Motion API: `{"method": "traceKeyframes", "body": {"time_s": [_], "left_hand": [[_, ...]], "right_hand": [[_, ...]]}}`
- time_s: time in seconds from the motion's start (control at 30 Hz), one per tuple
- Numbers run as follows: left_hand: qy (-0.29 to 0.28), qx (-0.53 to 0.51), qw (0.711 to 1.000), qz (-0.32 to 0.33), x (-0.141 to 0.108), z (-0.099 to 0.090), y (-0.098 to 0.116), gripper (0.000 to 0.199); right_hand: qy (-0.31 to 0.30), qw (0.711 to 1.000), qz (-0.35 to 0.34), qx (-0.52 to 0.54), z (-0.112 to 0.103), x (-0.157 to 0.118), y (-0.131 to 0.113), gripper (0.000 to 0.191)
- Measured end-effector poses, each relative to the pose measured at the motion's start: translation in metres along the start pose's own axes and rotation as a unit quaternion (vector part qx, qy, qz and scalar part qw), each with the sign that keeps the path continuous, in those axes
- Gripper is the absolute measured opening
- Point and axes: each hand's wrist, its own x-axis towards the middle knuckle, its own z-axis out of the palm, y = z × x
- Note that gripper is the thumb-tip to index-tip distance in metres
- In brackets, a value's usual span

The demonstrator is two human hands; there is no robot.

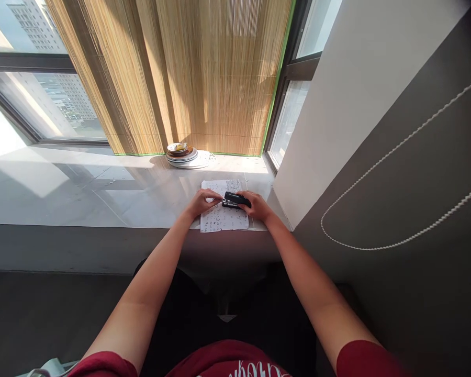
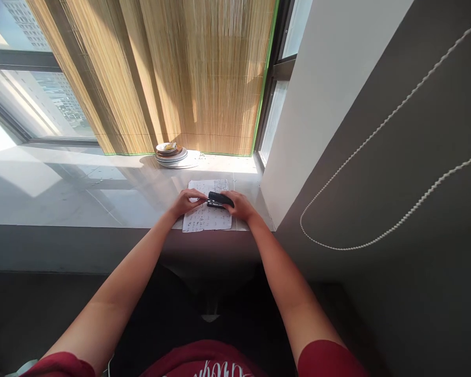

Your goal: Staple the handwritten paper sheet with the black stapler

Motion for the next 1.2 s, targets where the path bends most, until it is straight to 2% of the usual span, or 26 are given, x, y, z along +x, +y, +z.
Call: {"method": "traceKeyframes", "body": {"time_s": [0.33, 0.6, 0.77, 0.97, 1.2], "left_hand": [[-0.021, 0.015, 1.0, -0.017, -0.001, 0.0, 0.001, 0.016], [-0.023, -0.004, 0.999, -0.021, -0.002, 0.004, -0.009, 0.019], [-0.016, 0.006, 1.0, -0.01, -0.002, 0.004, -0.007, 0.018], [0.003, 0.017, 1.0, 0.017, -0.001, 0.002, 0.001, 0.014], [0.006, -0.004, 1.0, -0.018, -0.002, -0.004, 0.005, 0.015]], "right_hand": [[0.001, 1.0, 0.011, 0.009, 0.001, 0.001, 0.0, 0.046], [0.038, 0.981, 0.105, 0.16, 0.001, 0.008, 0.018, 0.037], [0.033, 0.967, 0.124, 0.22, 0.0, 0.009, 0.02, 0.039], [0.034, 0.964, 0.128, 0.23, -0.001, 0.008, 0.015, 0.04], [0.037, 0.964, 0.127, 0.23, 0.003, 0.007, 0.019, 0.04]]}}
